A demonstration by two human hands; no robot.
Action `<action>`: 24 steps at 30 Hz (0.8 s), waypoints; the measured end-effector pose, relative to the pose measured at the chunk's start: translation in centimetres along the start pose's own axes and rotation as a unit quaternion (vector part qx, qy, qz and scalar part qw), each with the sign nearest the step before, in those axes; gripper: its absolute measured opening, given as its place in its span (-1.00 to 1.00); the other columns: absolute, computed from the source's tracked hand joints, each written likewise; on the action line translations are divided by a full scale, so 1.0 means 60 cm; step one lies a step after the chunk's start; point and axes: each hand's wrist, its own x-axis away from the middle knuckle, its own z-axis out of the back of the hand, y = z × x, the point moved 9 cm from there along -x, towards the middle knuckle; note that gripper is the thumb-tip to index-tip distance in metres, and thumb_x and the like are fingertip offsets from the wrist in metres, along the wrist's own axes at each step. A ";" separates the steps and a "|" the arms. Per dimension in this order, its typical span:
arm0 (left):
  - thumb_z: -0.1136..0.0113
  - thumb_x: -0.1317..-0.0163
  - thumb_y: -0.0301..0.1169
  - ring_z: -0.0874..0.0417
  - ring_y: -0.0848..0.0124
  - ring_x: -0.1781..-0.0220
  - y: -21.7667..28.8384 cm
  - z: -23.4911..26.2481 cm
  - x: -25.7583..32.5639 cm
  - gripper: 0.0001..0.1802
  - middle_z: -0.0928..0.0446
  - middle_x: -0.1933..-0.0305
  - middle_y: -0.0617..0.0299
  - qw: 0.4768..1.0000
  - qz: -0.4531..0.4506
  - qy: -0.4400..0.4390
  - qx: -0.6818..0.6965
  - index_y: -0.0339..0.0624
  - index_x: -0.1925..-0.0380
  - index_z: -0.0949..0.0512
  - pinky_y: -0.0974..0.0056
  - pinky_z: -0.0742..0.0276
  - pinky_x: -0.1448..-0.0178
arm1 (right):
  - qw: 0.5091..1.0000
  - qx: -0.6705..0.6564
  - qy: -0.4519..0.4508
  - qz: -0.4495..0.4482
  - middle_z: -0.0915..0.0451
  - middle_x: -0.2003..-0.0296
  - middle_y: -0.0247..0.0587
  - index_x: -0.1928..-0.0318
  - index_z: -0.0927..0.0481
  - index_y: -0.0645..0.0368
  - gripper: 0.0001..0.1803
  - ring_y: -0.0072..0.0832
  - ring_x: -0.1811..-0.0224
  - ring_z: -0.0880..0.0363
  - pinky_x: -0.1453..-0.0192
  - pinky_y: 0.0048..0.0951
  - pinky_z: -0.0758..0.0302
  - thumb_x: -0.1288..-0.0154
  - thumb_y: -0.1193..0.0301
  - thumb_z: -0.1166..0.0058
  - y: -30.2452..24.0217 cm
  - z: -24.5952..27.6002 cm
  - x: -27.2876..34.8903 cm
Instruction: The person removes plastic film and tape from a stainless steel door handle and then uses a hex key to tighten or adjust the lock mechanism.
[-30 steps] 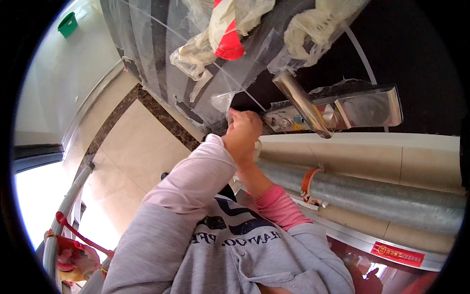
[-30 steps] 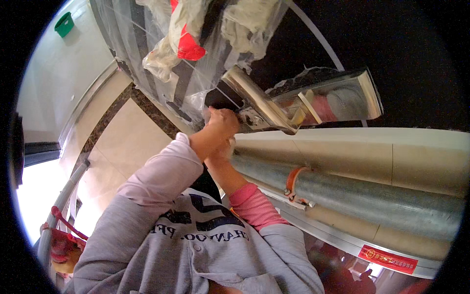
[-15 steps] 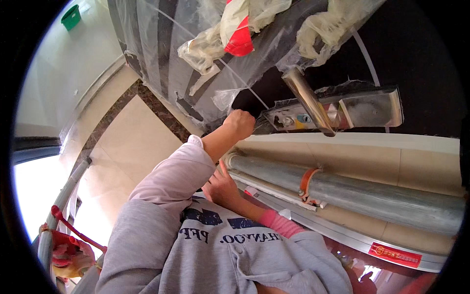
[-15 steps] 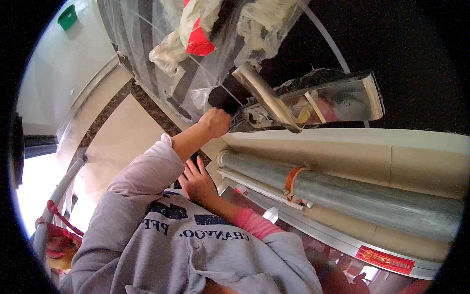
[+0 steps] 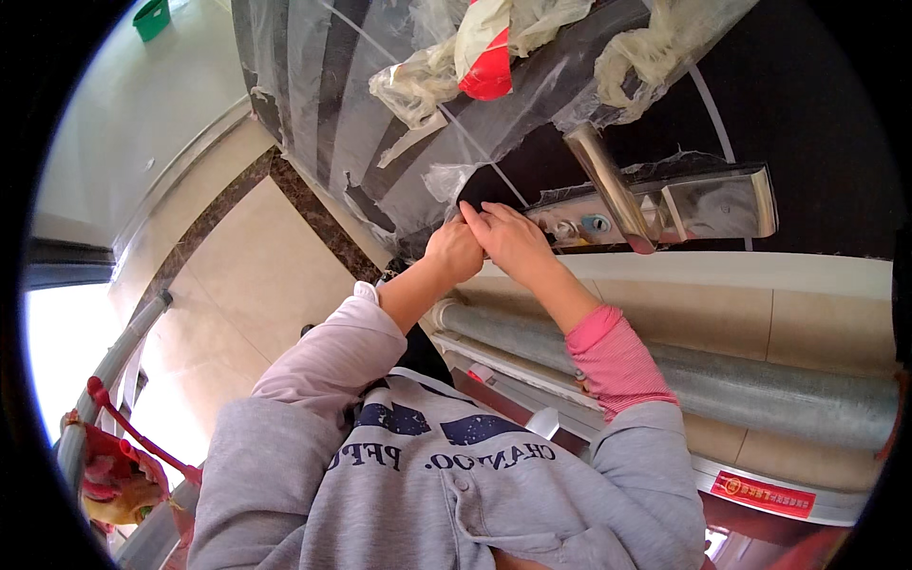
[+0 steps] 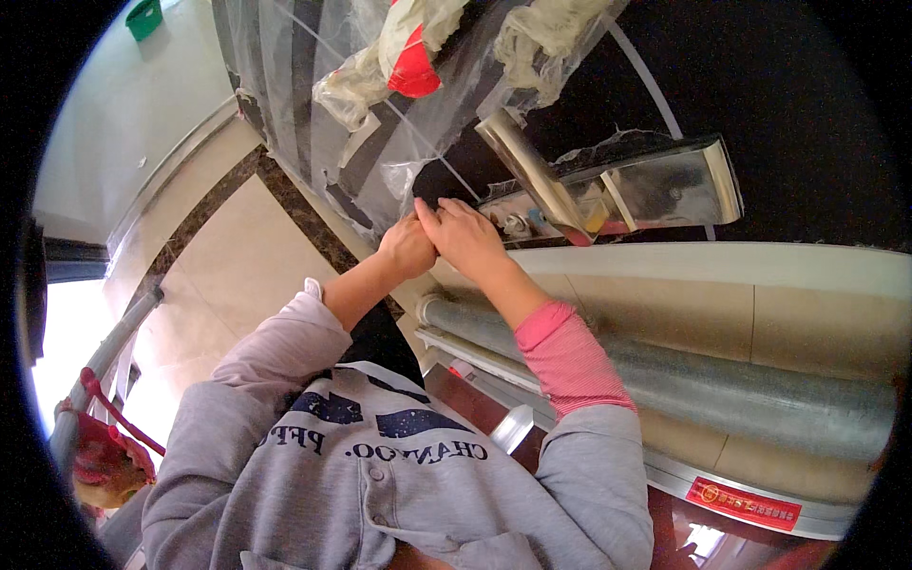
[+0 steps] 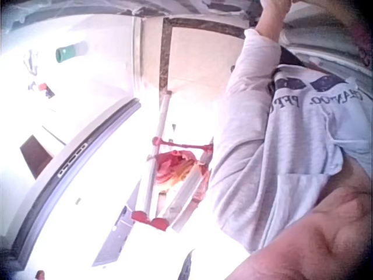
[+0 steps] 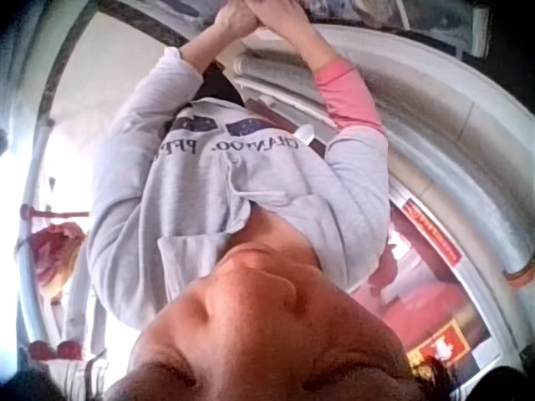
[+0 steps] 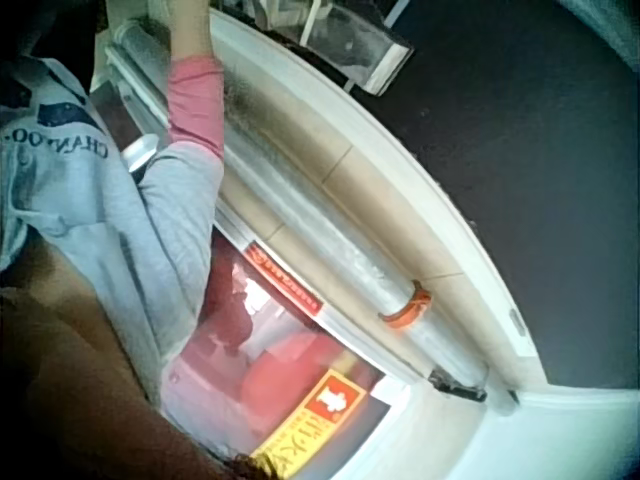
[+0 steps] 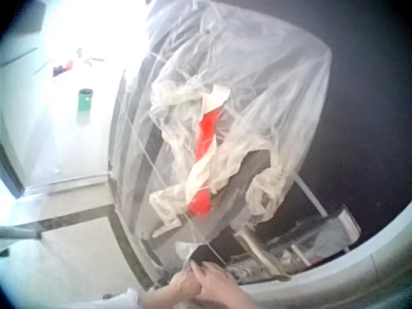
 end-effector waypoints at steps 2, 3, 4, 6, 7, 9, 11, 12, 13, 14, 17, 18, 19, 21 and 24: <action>-0.05 0.03 -0.40 -0.40 0.15 -0.09 -0.008 0.000 0.004 -0.81 -0.53 0.13 0.12 0.999 0.026 -0.019 -0.011 -0.18 0.40 -0.58 0.20 -0.28 -0.18 | 1.000 0.000 -0.018 0.003 -0.55 0.17 -0.10 -0.02 -0.40 0.23 -0.57 -0.26 0.08 -0.50 0.01 -0.35 -0.44 -0.05 0.49 0.08 -0.001 -0.009 -0.009; -0.05 0.03 -0.41 -0.40 0.15 -0.09 -0.012 0.006 0.010 -0.80 -0.54 0.14 0.13 0.998 0.056 -0.012 0.007 -0.17 0.40 -0.59 0.22 -0.27 -0.19 | 0.999 0.014 -0.050 -0.013 -0.57 0.21 -0.12 0.06 -0.47 0.20 -0.63 -0.28 0.13 -0.51 0.06 -0.35 -0.45 -0.05 0.47 0.07 0.000 -0.018 -0.014; -0.05 0.04 -0.42 -0.40 0.15 -0.09 -0.017 0.010 0.015 -0.80 -0.55 0.15 0.14 0.996 0.086 -0.006 0.025 -0.17 0.39 -0.59 0.23 -0.26 -0.19 | 0.996 0.029 -0.082 -0.030 -0.59 0.26 -0.14 0.14 -0.53 0.18 -0.69 -0.31 0.17 -0.53 0.10 -0.35 -0.45 -0.05 0.46 0.06 0.003 -0.028 -0.018; -0.05 0.03 -0.42 -0.39 0.15 -0.10 -0.019 -0.001 0.019 -0.80 -0.56 0.17 0.15 0.998 0.056 -0.025 -0.025 -0.17 0.38 -0.59 0.23 -0.26 -0.21 | 0.987 0.081 -0.138 -0.028 -0.60 0.36 -0.18 0.35 -0.59 0.15 -0.82 -0.35 0.25 -0.53 0.16 -0.38 -0.43 -0.02 0.44 0.04 -0.003 -0.050 -0.028; -0.05 0.02 -0.42 -0.39 0.15 -0.11 -0.019 -0.008 0.020 -0.80 -0.57 0.18 0.16 0.997 0.041 -0.035 -0.051 -0.18 0.38 -0.59 0.23 -0.25 -0.21 | 0.980 0.106 -0.166 -0.028 -0.61 0.41 -0.20 0.45 -0.61 0.14 -0.85 -0.37 0.28 -0.53 0.19 -0.39 -0.42 -0.01 0.42 0.03 -0.003 -0.059 -0.028; -0.04 0.00 -0.41 -0.37 0.16 -0.13 -0.012 0.003 0.028 -0.79 -0.56 0.14 0.19 0.998 0.031 0.016 -0.051 -0.15 0.37 -0.60 0.23 -0.23 -0.23 | 0.980 0.137 -0.141 -0.015 -0.60 0.49 -0.24 0.55 -0.61 0.10 -0.86 -0.40 0.30 -0.54 0.17 -0.43 -0.41 0.01 0.42 0.02 -0.008 -0.057 -0.026; -0.02 -0.01 -0.40 -0.38 0.16 -0.12 -0.004 0.009 0.035 -0.78 -0.56 0.13 0.17 0.996 -0.007 0.075 -0.052 -0.18 0.36 -0.59 0.24 -0.26 -0.21 | 0.983 0.145 -0.110 0.015 -0.60 0.53 -0.25 0.60 -0.60 0.08 -0.86 -0.41 0.32 -0.54 0.16 -0.45 -0.40 0.02 0.42 0.01 -0.013 -0.057 -0.020; -0.01 -0.02 -0.40 -0.39 0.15 -0.11 -0.004 0.008 0.036 -0.77 -0.56 0.14 0.14 0.992 -0.039 0.109 -0.053 -0.22 0.36 -0.58 0.25 -0.29 -0.18 | 0.986 0.137 -0.091 0.037 -0.59 0.53 -0.25 0.60 -0.59 0.09 -0.86 -0.41 0.33 -0.54 0.16 -0.45 -0.40 0.02 0.42 0.02 -0.012 -0.060 -0.015; 0.01 -0.02 -0.40 -0.40 0.15 -0.09 0.000 0.006 0.041 -0.76 -0.56 0.15 0.12 0.986 -0.071 0.142 -0.053 -0.26 0.36 -0.56 0.25 -0.32 -0.15 | 0.987 0.129 -0.073 0.059 -0.59 0.53 -0.25 0.61 -0.58 0.10 -0.86 -0.41 0.35 -0.54 0.16 -0.45 -0.39 0.03 0.42 0.02 -0.015 -0.062 -0.009; -0.01 -0.01 -0.40 -0.38 0.16 -0.11 -0.002 0.004 0.038 -0.76 -0.54 0.11 0.13 0.989 -0.055 0.131 -0.053 -0.24 0.34 -0.57 0.25 -0.27 -0.19 | 0.987 0.133 -0.067 0.064 -0.59 0.53 -0.25 0.59 -0.60 0.10 -0.86 -0.41 0.35 -0.54 0.16 -0.44 -0.39 0.02 0.41 0.02 -0.014 -0.064 -0.005; -0.05 0.01 -0.41 -0.36 0.19 -0.15 -0.005 -0.004 0.034 -0.73 -0.50 0.02 0.14 0.994 -0.023 0.082 -0.068 -0.22 0.28 -0.57 0.24 -0.17 -0.27 | 0.988 0.135 -0.039 0.065 -0.60 0.54 -0.24 0.56 -0.62 0.10 -0.85 -0.40 0.36 -0.54 0.18 -0.40 -0.37 0.01 0.41 0.02 -0.014 -0.063 0.004; -0.05 0.01 -0.40 -0.36 0.18 -0.14 -0.006 -0.007 0.030 -0.72 -0.50 0.02 0.13 0.995 -0.024 0.056 -0.083 -0.24 0.26 -0.56 0.25 -0.18 -0.27 | 0.990 0.130 -0.022 0.057 -0.60 0.55 -0.24 0.56 -0.62 0.11 -0.85 -0.39 0.37 -0.54 0.19 -0.40 -0.37 0.01 0.42 0.02 -0.014 -0.060 0.006; -0.05 0.02 -0.40 -0.36 0.18 -0.14 -0.007 -0.010 0.027 -0.70 -0.50 0.02 0.11 0.994 -0.026 0.030 -0.097 -0.27 0.25 -0.55 0.25 -0.18 -0.27 | 0.991 0.124 -0.005 0.048 -0.59 0.56 -0.24 0.55 -0.62 0.12 -0.85 -0.39 0.38 -0.53 0.20 -0.40 -0.37 0.01 0.42 0.03 -0.015 -0.057 0.009; -0.02 0.00 -0.40 -0.38 0.20 -0.12 -0.010 -0.002 0.029 -0.71 -0.50 0.03 0.12 0.995 -0.021 0.047 -0.080 -0.27 0.26 -0.54 0.27 -0.19 -0.25 | 0.993 0.112 -0.025 -0.016 -0.60 0.48 -0.19 0.46 -0.60 0.18 -0.84 -0.37 0.34 -0.53 0.15 -0.38 -0.38 0.00 0.43 0.04 -0.008 -0.066 0.008; 0.00 -0.01 -0.41 -0.40 0.24 -0.09 0.005 -0.015 0.034 -0.75 -0.52 0.09 0.14 0.983 -0.061 0.015 -0.171 -0.25 0.31 -0.54 0.29 -0.21 -0.22 | 0.988 0.112 0.048 -0.095 -0.57 0.30 -0.09 0.28 -0.55 0.27 -0.76 -0.30 0.22 -0.53 0.02 -0.34 -0.39 -0.05 0.45 0.09 -0.010 -0.079 0.052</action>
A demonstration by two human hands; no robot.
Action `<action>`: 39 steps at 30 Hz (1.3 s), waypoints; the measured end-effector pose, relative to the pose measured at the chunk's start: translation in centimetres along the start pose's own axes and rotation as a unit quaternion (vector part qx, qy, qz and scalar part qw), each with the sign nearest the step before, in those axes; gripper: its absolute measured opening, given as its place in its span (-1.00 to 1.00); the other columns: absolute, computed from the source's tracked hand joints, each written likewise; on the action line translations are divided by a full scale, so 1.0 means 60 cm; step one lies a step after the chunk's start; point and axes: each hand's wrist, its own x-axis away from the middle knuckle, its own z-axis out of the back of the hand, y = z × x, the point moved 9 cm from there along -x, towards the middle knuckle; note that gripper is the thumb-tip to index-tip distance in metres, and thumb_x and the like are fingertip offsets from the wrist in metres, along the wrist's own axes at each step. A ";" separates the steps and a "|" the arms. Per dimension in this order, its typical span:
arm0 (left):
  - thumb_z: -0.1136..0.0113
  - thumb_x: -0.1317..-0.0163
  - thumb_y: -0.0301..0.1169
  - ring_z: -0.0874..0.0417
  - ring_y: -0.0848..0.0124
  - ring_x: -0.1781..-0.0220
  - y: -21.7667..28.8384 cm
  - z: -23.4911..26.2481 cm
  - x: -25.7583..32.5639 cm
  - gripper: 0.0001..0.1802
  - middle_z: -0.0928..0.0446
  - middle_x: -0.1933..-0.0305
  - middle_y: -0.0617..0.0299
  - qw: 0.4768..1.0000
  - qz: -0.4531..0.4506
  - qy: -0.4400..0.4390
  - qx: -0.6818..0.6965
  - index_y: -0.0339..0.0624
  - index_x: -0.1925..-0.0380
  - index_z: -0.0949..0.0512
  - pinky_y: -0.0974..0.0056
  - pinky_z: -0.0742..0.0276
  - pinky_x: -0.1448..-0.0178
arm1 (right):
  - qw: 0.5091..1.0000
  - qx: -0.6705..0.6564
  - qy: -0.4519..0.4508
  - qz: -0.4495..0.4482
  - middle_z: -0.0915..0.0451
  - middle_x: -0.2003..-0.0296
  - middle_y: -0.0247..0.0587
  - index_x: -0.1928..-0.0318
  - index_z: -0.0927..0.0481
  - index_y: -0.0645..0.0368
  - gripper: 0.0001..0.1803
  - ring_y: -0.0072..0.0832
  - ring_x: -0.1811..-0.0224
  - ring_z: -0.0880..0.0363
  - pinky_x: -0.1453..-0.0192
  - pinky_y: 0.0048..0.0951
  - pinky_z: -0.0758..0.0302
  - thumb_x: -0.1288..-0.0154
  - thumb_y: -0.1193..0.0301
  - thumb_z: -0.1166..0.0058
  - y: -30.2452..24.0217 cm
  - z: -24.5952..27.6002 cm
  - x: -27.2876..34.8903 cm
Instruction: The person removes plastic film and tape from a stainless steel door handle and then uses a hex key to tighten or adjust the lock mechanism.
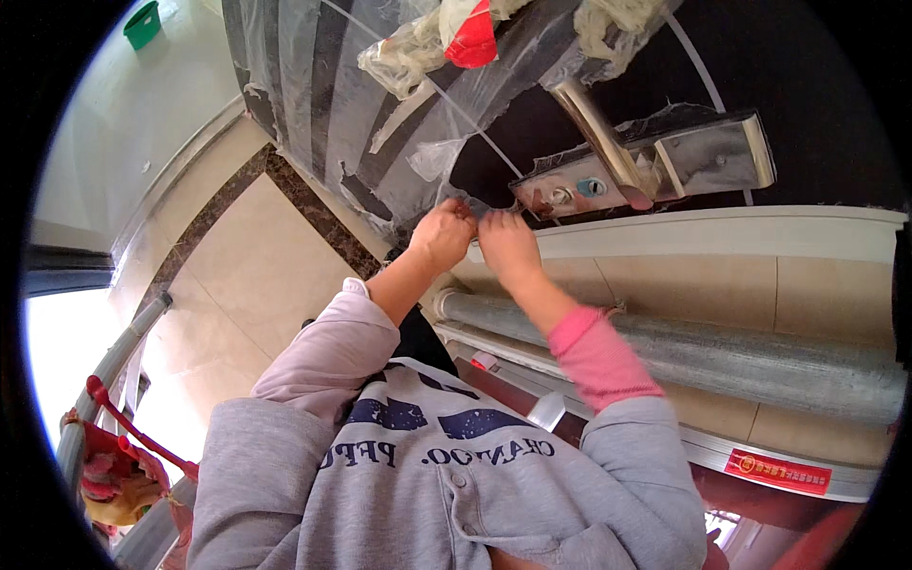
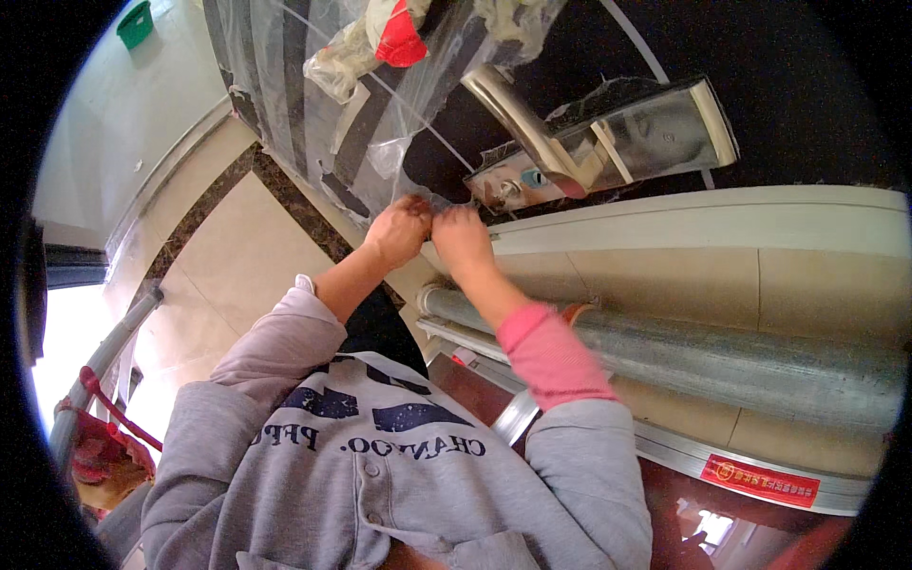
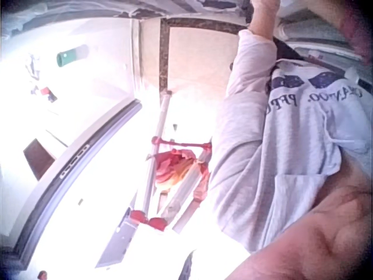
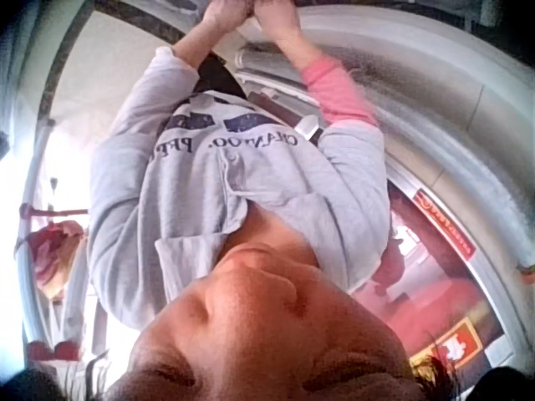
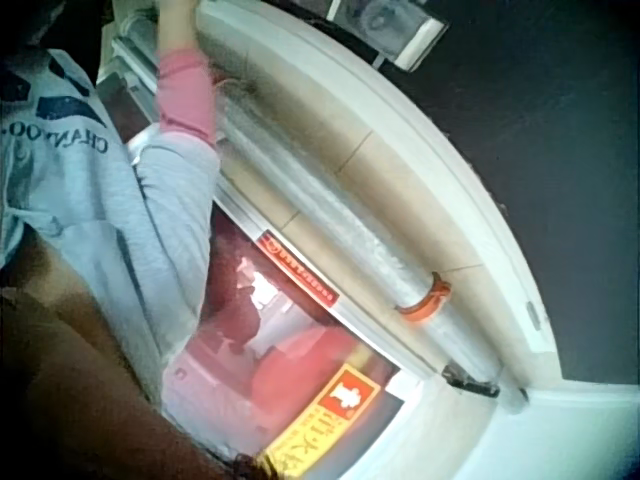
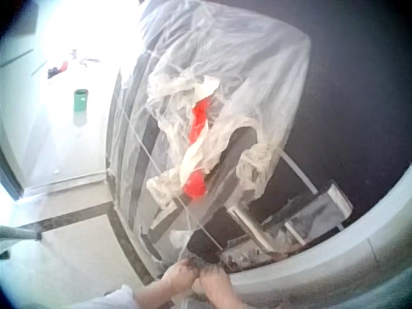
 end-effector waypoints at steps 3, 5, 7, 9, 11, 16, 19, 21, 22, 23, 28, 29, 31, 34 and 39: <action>0.01 0.00 -0.39 -0.42 0.28 -0.07 0.009 -0.005 0.000 -0.77 -0.54 0.14 0.16 1.000 -0.003 -0.003 -0.007 -0.21 0.35 -0.54 0.29 -0.21 -0.21 | 0.996 -0.069 0.049 -0.036 -0.50 0.13 -0.01 0.08 -0.45 0.31 -0.65 -0.23 0.06 -0.48 -0.10 -0.29 -0.37 -0.10 0.47 0.15 0.004 0.026 0.043; 0.01 0.00 -0.38 -0.42 0.29 -0.06 0.006 -0.005 0.003 -0.78 -0.54 0.16 0.16 1.000 0.000 0.006 0.020 -0.20 0.36 -0.54 0.28 -0.21 -0.21 | 0.994 -0.094 0.057 0.008 -0.45 0.01 -0.01 -0.10 -0.33 0.31 -0.54 -0.18 -0.11 -0.38 -0.17 -0.24 -0.34 -0.14 0.49 0.21 -0.016 0.052 0.053; 0.00 0.00 -0.36 -0.42 0.29 -0.06 0.000 -0.008 0.009 -0.78 -0.54 0.15 0.15 0.999 -0.013 0.016 0.026 -0.19 0.37 -0.54 0.26 -0.20 -0.21 | 0.985 -0.139 0.090 0.051 -0.43 -0.01 0.01 -0.12 -0.30 0.36 -0.51 -0.19 -0.15 -0.35 -0.21 -0.23 -0.31 -0.12 0.52 0.16 -0.044 0.112 0.056; 0.00 0.00 -0.34 -0.41 0.29 -0.07 -0.002 -0.007 0.013 -0.76 -0.54 0.15 0.14 0.996 -0.024 0.061 0.054 -0.20 0.35 -0.54 0.24 -0.19 -0.22 | 0.975 -0.176 0.106 0.089 -0.41 -0.03 0.02 -0.17 -0.23 0.38 -0.44 -0.20 -0.18 -0.32 -0.25 -0.19 -0.26 -0.08 0.54 0.11 -0.059 0.126 0.060; 0.00 -0.03 -0.35 -0.40 0.26 -0.08 -0.003 -0.008 0.013 -0.73 -0.53 0.12 0.12 0.996 -0.013 0.037 0.074 -0.23 0.28 -0.53 0.21 -0.17 -0.25 | 0.984 -0.112 0.105 0.087 -0.44 0.00 0.02 -0.19 -0.20 0.37 -0.42 -0.19 -0.13 -0.37 -0.22 -0.22 -0.31 -0.08 0.54 0.11 -0.034 0.111 0.032; -0.03 -0.05 -0.42 -0.40 0.22 -0.09 -0.015 0.020 0.018 -0.70 -0.50 0.06 0.08 0.991 -0.002 0.045 0.129 -0.27 0.19 -0.50 0.24 -0.21 -0.22 | 0.989 -0.038 -0.079 0.117 -0.54 0.21 -0.18 -0.23 -0.13 0.34 -0.38 -0.36 0.20 -0.54 0.12 -0.40 -0.47 -0.10 0.51 0.15 0.000 0.016 -0.027; -0.04 -0.04 -0.41 -0.41 0.20 -0.09 -0.019 0.018 0.014 -0.67 -0.49 0.04 0.05 0.990 -0.021 0.034 0.138 -0.29 0.16 -0.48 0.23 -0.26 -0.19 | 0.999 -0.006 -0.037 0.034 -0.56 0.43 -0.25 -0.14 -0.25 0.36 -0.43 -0.42 0.39 -0.55 0.27 -0.44 -0.46 -0.04 0.49 0.08 0.001 -0.009 -0.030; -0.03 -0.04 -0.42 -0.44 0.17 -0.07 -0.024 0.032 0.005 -0.64 -0.49 0.03 0.02 0.991 -0.036 -0.017 0.128 -0.29 0.12 -0.46 0.21 -0.31 -0.15 | 0.998 0.021 -0.047 -0.041 -0.55 0.48 -0.25 -0.04 -0.36 0.35 -0.50 -0.42 0.41 -0.55 0.29 -0.45 -0.46 -0.01 0.46 0.06 0.000 -0.021 -0.032; -0.02 -0.04 -0.42 -0.45 0.14 -0.05 -0.047 0.044 0.000 -0.64 -0.49 0.05 -0.01 0.979 0.034 -0.031 0.197 -0.29 0.11 -0.46 0.18 -0.33 -0.12 | 0.997 0.038 -0.024 -0.067 -0.55 0.50 -0.24 0.02 -0.42 0.33 -0.54 -0.41 0.41 -0.56 0.30 -0.44 -0.45 0.00 0.44 0.04 0.001 -0.031 -0.026; -0.02 -0.04 -0.42 -0.47 0.12 -0.03 -0.067 0.066 -0.003 -0.63 -0.50 0.07 -0.04 0.959 0.103 -0.049 0.261 -0.29 0.10 -0.45 0.16 -0.35 -0.09 | 0.994 0.053 -0.001 -0.096 -0.55 0.52 -0.24 0.08 -0.47 0.32 -0.58 -0.40 0.42 -0.56 0.31 -0.43 -0.44 0.02 0.43 0.03 0.003 -0.035 -0.021; -0.05 -0.03 -0.33 -0.53 -0.01 0.16 -0.055 0.112 -0.050 -0.66 -0.54 0.19 -0.05 0.960 0.091 0.012 0.263 -0.27 0.19 -0.51 0.11 -0.43 0.02 | 0.991 -0.009 -0.031 -0.132 -0.56 0.39 -0.16 0.22 -0.54 0.22 -0.68 -0.32 0.32 -0.54 0.23 -0.28 -0.40 0.02 0.35 0.01 -0.008 -0.031 -0.026; -0.06 -0.05 -0.27 -0.54 -0.03 0.25 -0.032 0.102 -0.068 -0.69 -0.56 0.25 -0.02 0.960 0.044 0.032 0.276 -0.26 0.29 -0.55 0.13 -0.45 0.11 | 0.988 -0.043 -0.038 -0.142 -0.56 0.35 -0.14 0.22 -0.55 0.20 -0.69 -0.30 0.29 -0.54 0.21 -0.25 -0.39 0.01 0.34 0.01 -0.010 -0.035 -0.025; -0.09 -0.07 -0.23 -0.56 0.07 0.33 -0.016 0.050 -0.102 -0.69 -0.57 0.36 0.01 0.930 0.118 -0.088 0.338 -0.27 0.36 -0.57 0.17 -0.44 0.17 | 0.985 -0.003 0.035 -0.170 -0.56 0.29 -0.18 0.16 -0.54 0.13 -0.68 -0.32 0.20 -0.55 0.13 -0.28 -0.43 -0.03 0.32 0.02 -0.010 -0.022 -0.022; -0.22 0.00 -0.23 -0.55 0.33 0.47 -0.014 -0.034 -0.111 -0.69 -0.55 0.54 0.09 0.814 0.219 -0.177 0.508 -0.32 0.50 -0.59 0.25 -0.43 0.30 | 0.975 -0.034 -0.068 -0.210 -0.47 0.04 -0.15 0.02 -0.47 0.05 -0.62 -0.34 -0.05 -0.43 -0.10 -0.28 -0.33 -0.12 0.27 0.06 -0.020 -0.045 -0.017; -0.32 0.11 -0.35 -0.52 0.45 0.56 -0.024 -0.062 -0.108 -0.75 -0.55 0.59 0.18 0.808 0.296 -0.065 0.505 -0.36 0.53 -0.60 0.32 -0.43 0.43 | 0.946 -0.078 -0.069 -0.306 -0.42 -0.02 -0.19 0.00 -0.45 0.06 -0.63 -0.31 -0.12 -0.32 -0.14 -0.18 -0.19 -0.20 0.26 0.16 -0.045 -0.151 -0.011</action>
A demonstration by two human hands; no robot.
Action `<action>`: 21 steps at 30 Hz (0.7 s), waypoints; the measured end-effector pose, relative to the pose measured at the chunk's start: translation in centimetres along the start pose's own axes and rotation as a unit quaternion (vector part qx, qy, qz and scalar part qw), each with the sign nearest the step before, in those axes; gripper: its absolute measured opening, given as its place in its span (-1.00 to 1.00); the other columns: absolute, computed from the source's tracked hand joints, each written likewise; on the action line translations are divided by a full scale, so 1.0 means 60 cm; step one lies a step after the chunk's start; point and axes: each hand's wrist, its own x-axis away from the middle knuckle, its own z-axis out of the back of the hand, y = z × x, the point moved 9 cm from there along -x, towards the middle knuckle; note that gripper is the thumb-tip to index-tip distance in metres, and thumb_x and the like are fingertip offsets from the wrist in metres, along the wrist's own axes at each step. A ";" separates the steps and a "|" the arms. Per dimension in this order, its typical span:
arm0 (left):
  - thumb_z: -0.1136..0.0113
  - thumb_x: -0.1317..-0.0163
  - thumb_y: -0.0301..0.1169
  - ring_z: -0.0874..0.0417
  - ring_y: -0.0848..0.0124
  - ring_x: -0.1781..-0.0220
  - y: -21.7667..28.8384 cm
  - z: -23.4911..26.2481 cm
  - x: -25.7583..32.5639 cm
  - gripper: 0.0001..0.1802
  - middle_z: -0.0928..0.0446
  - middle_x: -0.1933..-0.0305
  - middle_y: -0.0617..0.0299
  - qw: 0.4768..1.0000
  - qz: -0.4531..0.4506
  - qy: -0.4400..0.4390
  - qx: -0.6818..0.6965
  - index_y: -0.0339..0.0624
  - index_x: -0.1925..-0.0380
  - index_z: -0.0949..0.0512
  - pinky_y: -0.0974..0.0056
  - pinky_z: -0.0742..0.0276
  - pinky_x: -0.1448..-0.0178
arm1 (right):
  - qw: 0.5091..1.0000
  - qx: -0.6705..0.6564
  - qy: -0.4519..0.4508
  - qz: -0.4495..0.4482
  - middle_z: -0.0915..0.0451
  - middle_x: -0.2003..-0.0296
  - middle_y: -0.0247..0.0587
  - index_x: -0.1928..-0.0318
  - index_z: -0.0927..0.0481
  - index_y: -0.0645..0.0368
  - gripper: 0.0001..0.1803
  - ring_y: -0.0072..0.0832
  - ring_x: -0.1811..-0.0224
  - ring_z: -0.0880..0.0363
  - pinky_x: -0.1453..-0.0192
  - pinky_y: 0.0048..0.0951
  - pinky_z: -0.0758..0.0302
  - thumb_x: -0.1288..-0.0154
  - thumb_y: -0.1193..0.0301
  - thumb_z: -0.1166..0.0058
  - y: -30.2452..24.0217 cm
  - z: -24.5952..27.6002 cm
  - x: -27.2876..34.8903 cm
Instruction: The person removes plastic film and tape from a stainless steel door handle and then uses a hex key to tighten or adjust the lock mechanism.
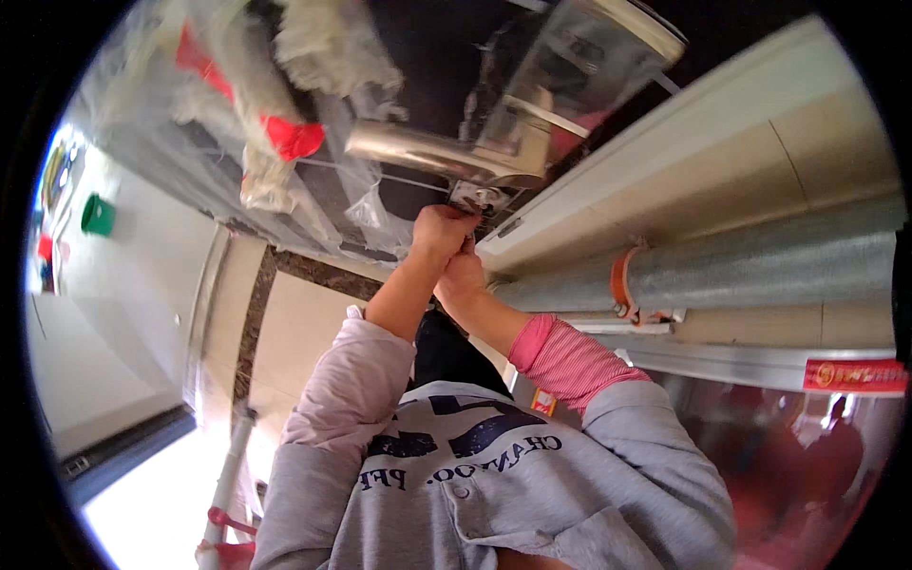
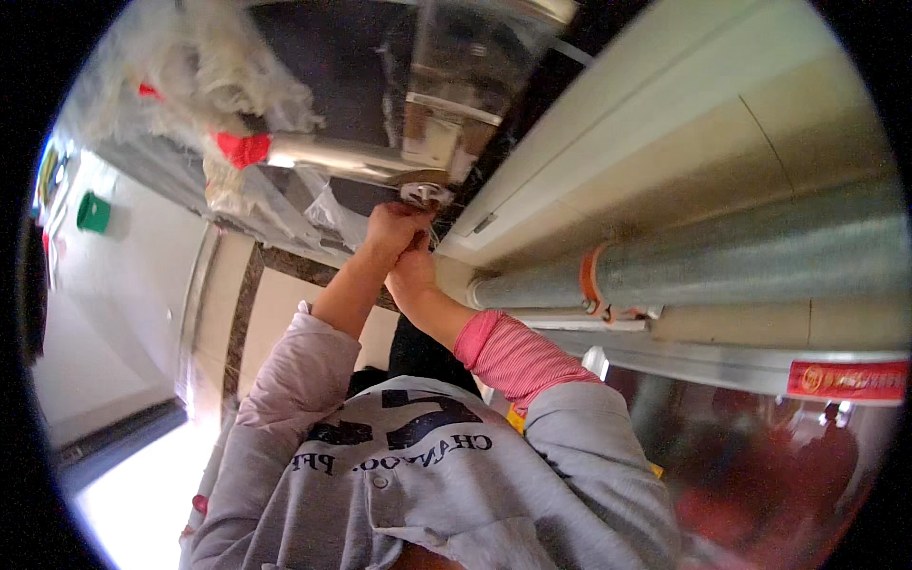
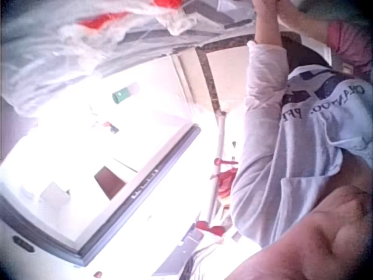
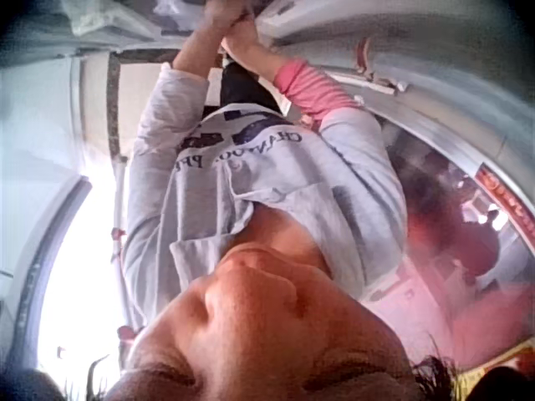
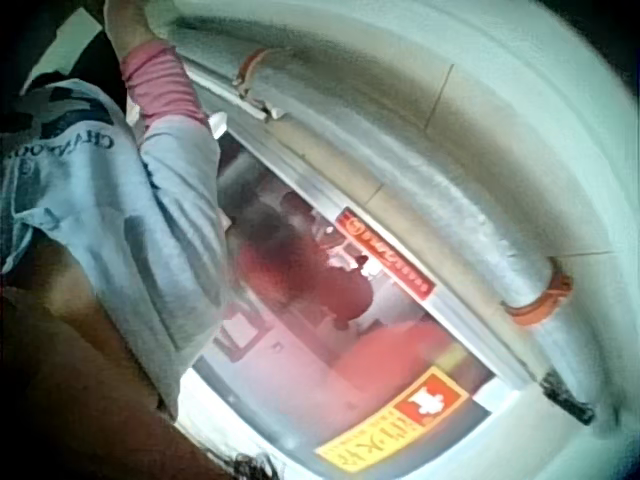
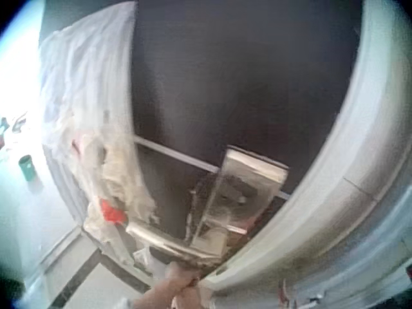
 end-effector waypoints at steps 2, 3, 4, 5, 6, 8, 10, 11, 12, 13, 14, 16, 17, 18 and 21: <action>-0.31 0.07 -0.39 -0.49 0.49 0.56 0.006 0.009 0.002 -0.79 -0.53 0.59 0.23 0.999 -0.017 0.035 -0.013 -0.34 0.51 -0.59 0.34 -0.41 0.46 | 0.999 -0.003 0.037 -0.014 -0.44 0.01 -0.12 0.03 -0.47 0.12 -0.63 -0.22 -0.10 -0.32 -0.12 -0.09 -0.19 -0.18 0.29 0.17 -0.009 -0.025 -0.006; -0.29 0.04 -0.43 -0.48 0.50 0.56 0.008 0.011 0.011 -0.84 -0.53 0.57 0.25 0.999 -0.011 0.035 0.008 -0.31 0.49 -0.59 0.35 -0.40 0.47 | 0.999 0.012 0.036 -0.010 -0.43 0.00 -0.09 0.01 -0.46 0.16 -0.61 -0.20 -0.11 -0.31 -0.14 -0.09 -0.18 -0.17 0.29 0.17 -0.009 0.001 -0.002; -0.27 0.00 -0.47 -0.46 0.51 0.56 0.011 0.013 0.019 -0.88 -0.52 0.56 0.28 0.999 -0.004 0.035 0.030 -0.29 0.48 -0.58 0.35 -0.38 0.49 | 0.999 0.026 0.034 -0.005 -0.42 -0.01 -0.06 0.00 -0.44 0.20 -0.59 -0.18 -0.12 -0.30 -0.16 -0.10 -0.17 -0.17 0.30 0.17 -0.007 0.028 0.007; -0.27 0.00 -0.47 -0.46 0.52 0.54 0.016 0.011 0.024 -0.89 -0.52 0.55 0.29 0.999 0.009 0.020 0.048 -0.28 0.48 -0.58 0.36 -0.38 0.46 | 0.998 0.044 0.037 0.000 -0.40 -0.03 -0.03 -0.01 -0.43 0.25 -0.57 -0.17 -0.13 -0.29 -0.18 -0.10 -0.16 -0.16 0.30 0.17 0.000 0.069 0.014; -0.27 -0.01 -0.47 -0.46 0.53 0.53 0.016 0.007 0.028 -0.89 -0.52 0.53 0.29 0.997 0.026 0.004 0.066 -0.28 0.47 -0.57 0.37 -0.38 0.44 | 0.997 0.060 0.037 0.004 -0.39 -0.04 0.00 -0.02 -0.42 0.29 -0.55 -0.15 -0.14 -0.28 -0.20 -0.11 -0.15 -0.15 0.31 0.17 0.006 0.100 0.026; -0.25 -0.03 -0.48 -0.46 0.55 0.49 0.017 -0.002 0.028 -0.92 -0.53 0.52 0.31 0.994 0.004 -0.011 0.111 -0.26 0.48 -0.57 0.41 -0.38 0.38 | 0.997 0.062 0.050 0.025 -0.38 -0.04 0.10 0.00 -0.42 0.37 -0.53 -0.10 -0.15 -0.28 -0.22 -0.10 -0.15 -0.13 0.31 0.16 0.005 0.137 0.062; -0.21 -0.05 -0.50 -0.47 0.57 0.46 0.008 0.006 0.019 -0.95 -0.54 0.52 0.33 0.982 -0.076 0.001 0.170 -0.25 0.52 -0.57 0.45 -0.37 0.32 | 0.994 0.031 0.082 0.070 -0.38 -0.02 0.25 0.07 -0.46 0.45 -0.52 -0.02 -0.13 -0.29 -0.23 -0.07 -0.16 -0.10 0.30 0.13 -0.021 0.164 0.117; -0.20 -0.06 -0.50 -0.46 0.58 0.44 0.008 0.003 0.024 -0.95 -0.53 0.51 0.34 0.984 -0.072 -0.009 0.164 -0.25 0.51 -0.56 0.46 -0.36 0.30 | 0.984 -0.029 0.107 0.140 -0.38 -0.02 0.28 0.07 -0.45 0.47 -0.52 -0.03 -0.14 -0.29 -0.20 -0.09 -0.23 -0.09 0.32 0.14 -0.043 0.185 0.162; -0.19 -0.08 -0.51 -0.44 0.60 0.42 0.016 0.000 0.034 -0.95 -0.52 0.49 0.36 0.985 -0.068 -0.020 0.160 -0.25 0.50 -0.55 0.47 -0.35 0.28 | 0.971 -0.119 0.128 0.160 -0.46 0.10 0.17 0.17 -0.50 0.41 -0.60 -0.11 -0.06 -0.37 -0.13 -0.18 -0.31 -0.09 0.32 0.12 -0.045 0.194 0.197; -0.19 -0.09 -0.51 -0.43 0.61 0.40 0.024 -0.007 0.040 -0.95 -0.51 0.48 0.38 0.985 -0.067 -0.033 0.156 -0.25 0.50 -0.53 0.48 -0.33 0.26 | 0.959 -0.237 0.014 0.154 -0.48 0.16 0.10 0.26 -0.51 0.37 -0.66 -0.13 0.00 -0.41 -0.05 -0.19 -0.37 -0.07 0.33 0.10 -0.039 0.142 0.213; -0.17 -0.10 -0.51 -0.42 0.61 0.40 0.025 -0.010 0.039 -0.95 -0.50 0.47 0.38 0.985 -0.068 -0.046 0.153 -0.24 0.49 -0.52 0.49 -0.33 0.26 | 0.920 -0.349 -0.096 0.150 -0.51 0.22 0.02 0.34 -0.53 0.32 -0.72 -0.14 0.05 -0.44 0.03 -0.20 -0.42 -0.06 0.34 0.08 -0.036 0.093 0.230; -0.15 -0.13 -0.51 -0.41 0.61 0.40 0.019 -0.009 0.031 -0.96 -0.49 0.46 0.40 0.984 -0.071 -0.066 0.147 -0.22 0.46 -0.51 0.49 -0.32 0.25 | 0.910 -0.408 -0.067 0.026 -0.50 0.47 -0.12 0.47 -0.45 0.21 -0.82 -0.12 0.37 -0.53 0.31 -0.12 -0.47 -0.13 0.38 0.16 0.047 0.057 0.223; -0.13 -0.14 -0.49 -0.42 0.59 0.38 0.017 -0.005 0.027 -0.96 -0.49 0.45 0.38 0.981 -0.088 -0.075 0.154 -0.21 0.45 -0.50 0.48 -0.32 0.21 | 0.910 -0.414 -0.013 -0.026 -0.51 0.42 -0.03 0.44 -0.46 0.22 -0.79 -0.08 0.38 -0.52 0.29 -0.11 -0.47 -0.18 0.36 0.18 0.091 0.078 0.212; -0.11 -0.15 -0.48 -0.44 0.56 0.36 0.013 -0.006 0.024 -0.96 -0.50 0.43 0.35 0.978 -0.103 -0.090 0.160 -0.20 0.45 -0.49 0.46 -0.32 0.18 | 0.891 -0.448 0.028 -0.070 -0.54 0.39 0.00 0.36 -0.51 0.23 -0.78 -0.07 0.38 -0.52 0.32 -0.13 -0.46 -0.19 0.36 0.16 0.132 0.094 0.198; -0.08 -0.17 -0.48 -0.44 0.52 0.33 0.010 -0.008 0.031 -0.96 -0.50 0.41 0.33 0.982 -0.112 -0.091 0.124 -0.20 0.42 -0.46 0.43 -0.33 0.14 | 0.814 -0.546 0.105 -0.165 -0.58 0.36 -0.01 0.18 -0.53 0.24 -0.79 -0.17 0.34 -0.56 0.28 -0.32 -0.47 -0.19 0.51 0.10 0.212 0.129 0.151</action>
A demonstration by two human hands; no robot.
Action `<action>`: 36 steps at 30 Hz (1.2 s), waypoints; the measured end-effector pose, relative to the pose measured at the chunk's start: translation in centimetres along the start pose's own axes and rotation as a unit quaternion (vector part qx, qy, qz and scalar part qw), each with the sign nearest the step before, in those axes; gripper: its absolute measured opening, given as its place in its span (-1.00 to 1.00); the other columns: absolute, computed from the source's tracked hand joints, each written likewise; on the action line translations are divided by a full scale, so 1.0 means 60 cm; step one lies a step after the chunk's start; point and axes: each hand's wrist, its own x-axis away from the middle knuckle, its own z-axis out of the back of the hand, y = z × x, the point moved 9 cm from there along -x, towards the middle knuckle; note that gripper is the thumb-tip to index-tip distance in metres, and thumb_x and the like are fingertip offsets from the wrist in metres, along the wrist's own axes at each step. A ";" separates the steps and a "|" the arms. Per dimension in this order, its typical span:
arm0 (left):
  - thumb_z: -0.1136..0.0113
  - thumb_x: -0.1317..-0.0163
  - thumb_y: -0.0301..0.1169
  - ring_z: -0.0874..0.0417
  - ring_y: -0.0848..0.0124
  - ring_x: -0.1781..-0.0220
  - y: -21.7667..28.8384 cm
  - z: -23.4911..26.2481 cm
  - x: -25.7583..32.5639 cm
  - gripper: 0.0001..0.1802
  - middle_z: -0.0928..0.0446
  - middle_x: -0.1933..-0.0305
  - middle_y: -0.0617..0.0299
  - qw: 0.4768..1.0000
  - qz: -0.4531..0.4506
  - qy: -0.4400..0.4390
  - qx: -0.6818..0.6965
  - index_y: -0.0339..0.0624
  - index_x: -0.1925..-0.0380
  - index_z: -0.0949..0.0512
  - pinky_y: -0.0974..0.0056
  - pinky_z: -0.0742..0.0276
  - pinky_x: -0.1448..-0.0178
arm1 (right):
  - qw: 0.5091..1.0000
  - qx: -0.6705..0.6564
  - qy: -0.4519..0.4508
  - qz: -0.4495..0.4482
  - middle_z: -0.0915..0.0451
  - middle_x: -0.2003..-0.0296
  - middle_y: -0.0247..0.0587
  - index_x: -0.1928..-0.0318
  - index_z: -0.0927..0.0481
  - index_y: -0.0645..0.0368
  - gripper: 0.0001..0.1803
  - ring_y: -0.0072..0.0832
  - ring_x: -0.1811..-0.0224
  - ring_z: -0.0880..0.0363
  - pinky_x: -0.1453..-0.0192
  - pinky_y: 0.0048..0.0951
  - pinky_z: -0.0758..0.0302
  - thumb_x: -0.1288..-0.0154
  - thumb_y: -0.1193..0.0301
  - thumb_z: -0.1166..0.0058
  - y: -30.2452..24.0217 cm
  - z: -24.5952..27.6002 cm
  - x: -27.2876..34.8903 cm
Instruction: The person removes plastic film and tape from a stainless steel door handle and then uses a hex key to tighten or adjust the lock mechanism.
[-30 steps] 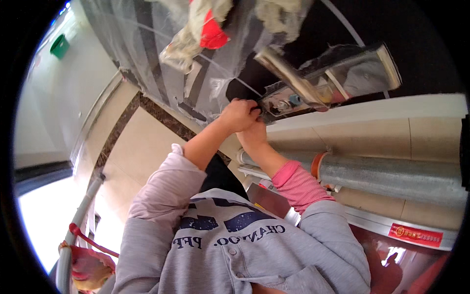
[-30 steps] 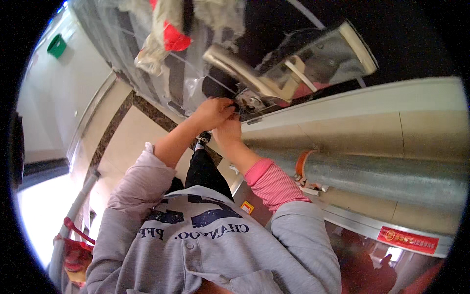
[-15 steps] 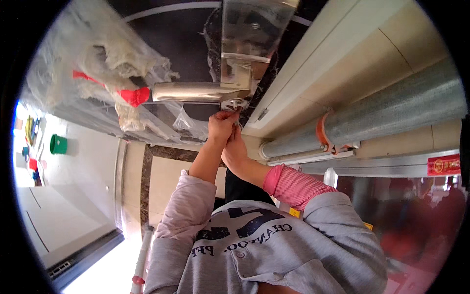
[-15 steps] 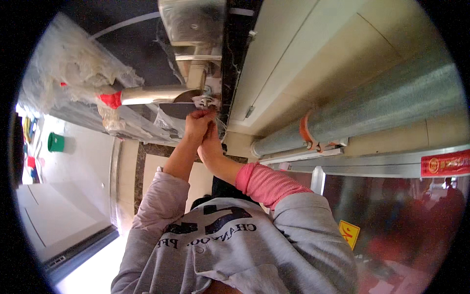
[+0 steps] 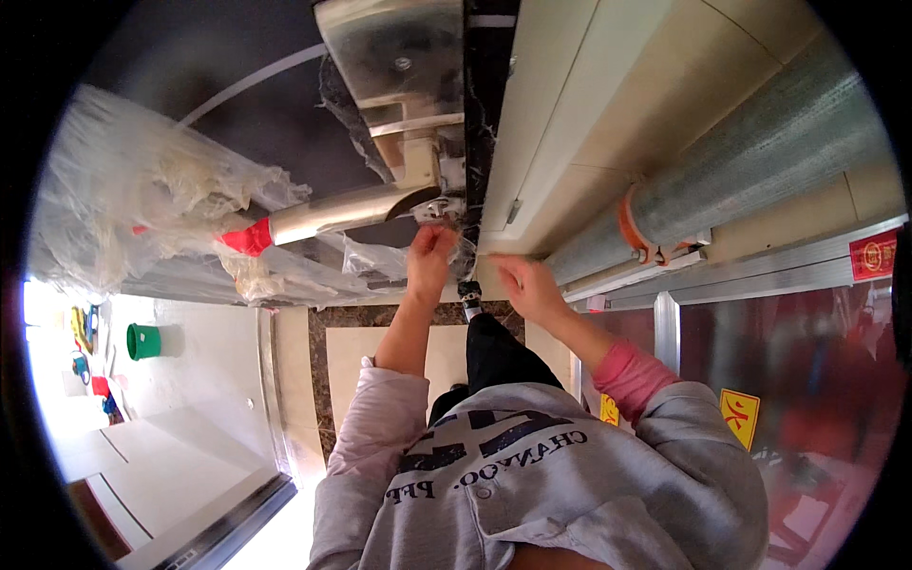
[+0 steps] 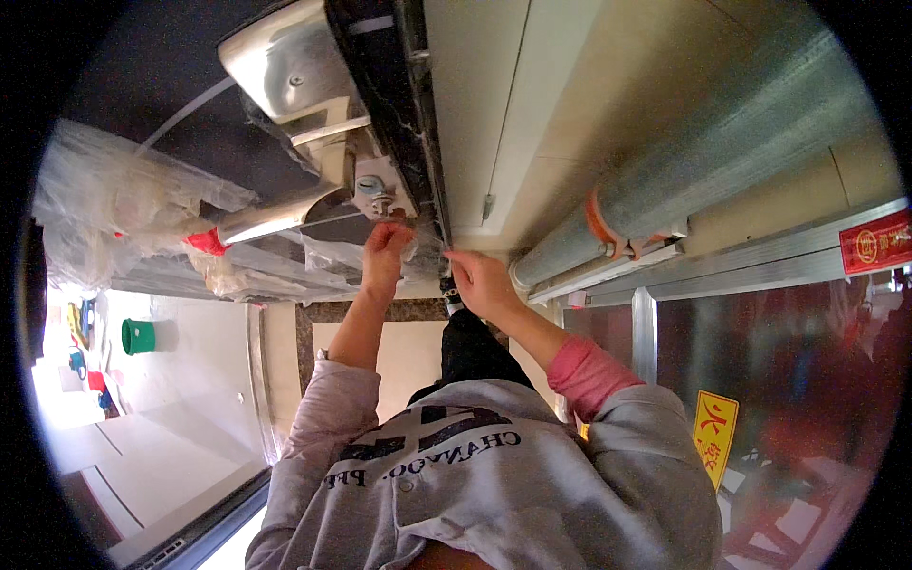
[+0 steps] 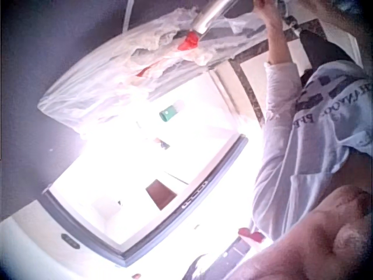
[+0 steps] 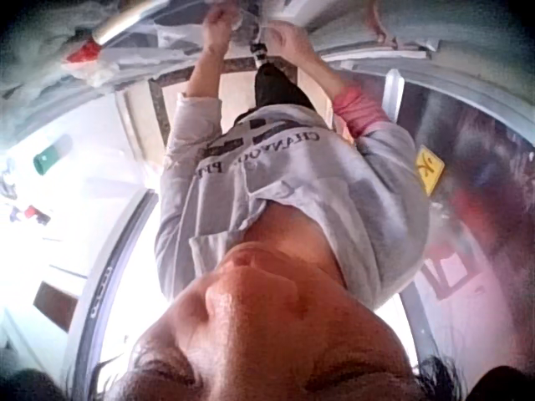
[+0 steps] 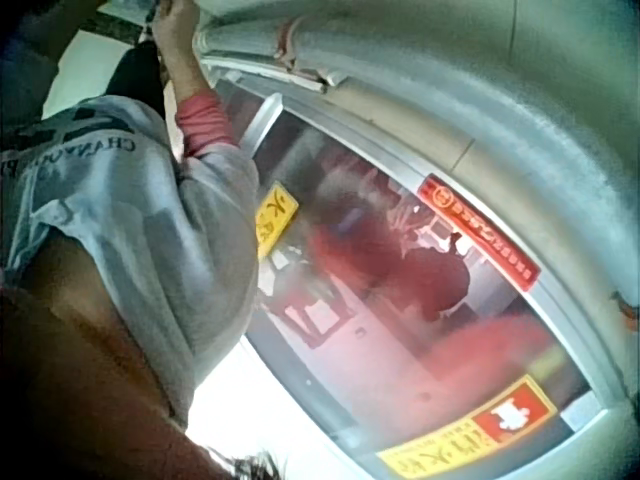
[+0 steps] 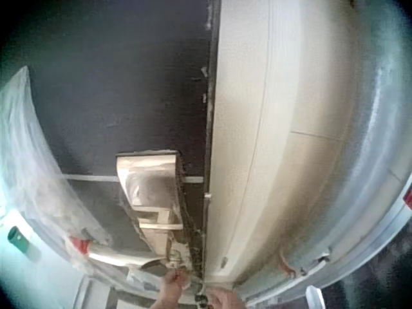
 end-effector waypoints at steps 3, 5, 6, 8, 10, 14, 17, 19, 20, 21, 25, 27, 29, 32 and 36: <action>-0.05 -0.19 -0.48 -0.44 0.53 0.32 0.004 -0.001 0.002 -0.96 -0.49 0.40 0.32 1.000 -0.014 0.004 -0.024 -0.20 0.42 -0.44 0.43 -0.33 0.13 | 0.984 -0.159 0.073 -0.022 -0.59 0.33 -0.07 0.15 -0.50 0.28 -0.80 -0.33 0.26 -0.59 0.21 -0.46 -0.49 -0.21 0.57 0.09 0.005 0.001 -0.038; -0.03 -0.21 -0.48 -0.44 0.54 0.31 0.006 -0.002 0.004 -0.94 -0.49 0.39 0.32 0.999 -0.037 0.006 -0.038 -0.21 0.43 -0.43 0.44 -0.33 0.13 | 0.960 -0.267 0.079 -0.031 -0.59 0.28 -0.11 0.13 -0.48 0.29 -0.80 -0.43 0.21 -0.58 0.16 -0.52 -0.49 -0.23 0.61 0.10 0.039 -0.036 -0.046; -0.02 -0.22 -0.47 -0.43 0.55 0.30 0.008 -0.004 0.008 -0.93 -0.49 0.38 0.33 0.997 -0.053 0.010 -0.050 -0.21 0.43 -0.42 0.45 -0.32 0.13 | 0.954 -0.287 0.072 -0.046 -0.58 0.25 -0.13 0.11 -0.47 0.30 -0.79 -0.45 0.17 -0.57 0.10 -0.52 -0.48 -0.23 0.61 0.12 0.055 -0.053 -0.046; -0.01 -0.24 -0.46 -0.42 0.57 0.28 0.010 -0.004 0.012 -0.91 -0.49 0.37 0.33 0.995 -0.067 0.017 -0.066 -0.21 0.44 -0.41 0.46 -0.32 0.14 | 0.941 -0.326 0.059 -0.076 -0.55 0.17 -0.18 0.08 -0.46 0.32 -0.77 -0.48 0.10 -0.53 -0.02 -0.51 -0.45 -0.25 0.63 0.16 0.080 -0.079 -0.044; 0.00 -0.26 -0.45 -0.41 0.59 0.26 0.007 -0.003 0.015 -0.89 -0.49 0.37 0.33 0.995 -0.063 0.023 -0.074 -0.22 0.44 -0.41 0.47 -0.31 0.14 | 0.940 -0.321 0.043 -0.104 -0.55 0.18 -0.17 0.08 -0.46 0.32 -0.77 -0.48 0.09 -0.53 -0.03 -0.50 -0.46 -0.26 0.61 0.15 0.100 -0.088 -0.040; 0.00 -0.26 -0.44 -0.41 0.58 0.26 0.017 -0.010 0.019 -0.90 -0.48 0.35 0.34 0.997 -0.058 -0.019 -0.049 -0.17 0.43 -0.41 0.45 -0.31 0.11 | 0.921 -0.351 0.011 -0.167 -0.55 0.19 -0.16 0.07 -0.45 0.31 -0.77 -0.49 0.08 -0.51 -0.06 -0.50 -0.45 -0.27 0.60 0.17 0.116 -0.093 -0.027; 0.01 -0.26 -0.46 -0.39 0.59 0.28 0.020 -0.014 0.013 -0.91 -0.43 0.39 0.37 0.998 -0.033 -0.052 -0.023 -0.16 0.44 -0.39 0.45 -0.31 0.07 | 0.923 -0.351 0.024 -0.157 -0.56 0.20 -0.16 0.07 -0.46 0.31 -0.76 -0.52 0.11 -0.51 0.00 -0.53 -0.45 -0.27 0.61 0.18 0.131 -0.096 -0.028; 0.04 -0.25 -0.53 -0.33 0.62 0.33 0.029 -0.019 0.017 -0.90 -0.36 0.46 0.40 0.999 -0.005 -0.053 -0.011 -0.19 0.47 -0.36 0.46 -0.30 0.06 | 0.931 -0.330 0.037 -0.150 -0.55 0.19 -0.18 0.07 -0.46 0.29 -0.76 -0.53 0.13 -0.51 0.04 -0.54 -0.44 -0.27 0.59 0.17 0.127 -0.095 -0.038; 0.04 -0.25 -0.53 -0.34 0.61 0.32 0.031 -0.020 0.018 -0.89 -0.36 0.47 0.40 0.998 -0.008 -0.059 -0.004 -0.19 0.47 -0.35 0.43 -0.31 0.02 | 0.935 -0.319 0.042 -0.146 -0.54 0.19 -0.18 0.07 -0.46 0.29 -0.76 -0.54 0.14 -0.50 0.07 -0.55 -0.44 -0.27 0.58 0.16 0.116 -0.093 -0.046; 0.05 -0.26 -0.53 -0.34 0.61 0.32 0.032 -0.019 0.019 -0.88 -0.35 0.47 0.40 0.998 -0.010 -0.065 0.003 -0.19 0.48 -0.34 0.40 -0.31 -0.02 | 0.941 -0.306 0.045 -0.138 -0.54 0.19 -0.19 0.07 -0.46 0.28 -0.76 -0.54 0.14 -0.50 0.07 -0.55 -0.43 -0.27 0.56 0.15 0.103 -0.089 -0.055; 0.07 -0.28 -0.52 -0.39 0.60 0.28 0.030 -0.010 0.021 -0.87 -0.35 0.49 0.38 0.994 -0.026 -0.106 -0.001 -0.19 0.48 -0.32 0.29 -0.30 -0.13 | 0.938 -0.314 0.053 -0.134 -0.53 0.20 -0.22 0.08 -0.43 0.26 -0.78 -0.54 0.15 -0.48 0.05 -0.54 -0.39 -0.26 0.51 0.12 0.082 -0.106 -0.077; 0.08 -0.28 -0.51 -0.40 0.58 0.32 0.030 -0.020 0.042 -0.88 -0.37 0.49 0.37 0.992 -0.024 -0.127 -0.003 -0.18 0.47 -0.33 0.30 -0.30 -0.14 | 0.925 -0.349 0.069 -0.137 -0.53 0.20 -0.24 0.09 -0.42 0.25 -0.78 -0.53 0.15 -0.48 0.03 -0.55 -0.38 -0.26 0.49 0.10 0.086 -0.113 -0.075; 0.05 -0.29 -0.45 -0.41 0.58 0.40 0.029 -0.029 0.056 -0.91 -0.38 0.50 0.37 0.990 -0.032 -0.133 -0.042 -0.16 0.42 -0.35 0.39 -0.35 0.03 | 0.908 -0.390 0.087 -0.128 -0.53 0.20 -0.24 0.08 -0.40 0.23 -0.77 -0.52 0.15 -0.48 0.02 -0.56 -0.36 -0.27 0.45 0.10 0.077 -0.112 -0.068; 0.06 -0.28 -0.40 -0.49 0.47 0.21 0.025 0.002 0.045 -0.91 -0.42 0.27 0.28 0.996 0.049 -0.008 0.069 -0.16 0.37 -0.36 0.24 -0.38 -0.08 | 0.775 -0.549 0.100 -0.297 -0.54 0.22 -0.30 0.17 -0.46 0.19 -0.76 -0.49 0.16 -0.49 0.11 -0.51 -0.42 -0.25 0.31 0.06 0.091 -0.128 -0.045; 0.07 -0.27 -0.34 -0.50 0.53 0.21 -0.018 0.025 0.035 -0.82 -0.44 0.18 0.31 0.991 0.131 0.021 -0.031 -0.11 0.18 -0.42 0.36 -0.44 0.18 | 0.928 -0.209 -0.089 -0.294 -0.60 0.39 -0.15 0.41 -0.55 0.19 -0.64 -0.27 0.30 -0.57 0.29 -0.29 -0.50 -0.16 0.12 0.01 0.081 -0.122 -0.059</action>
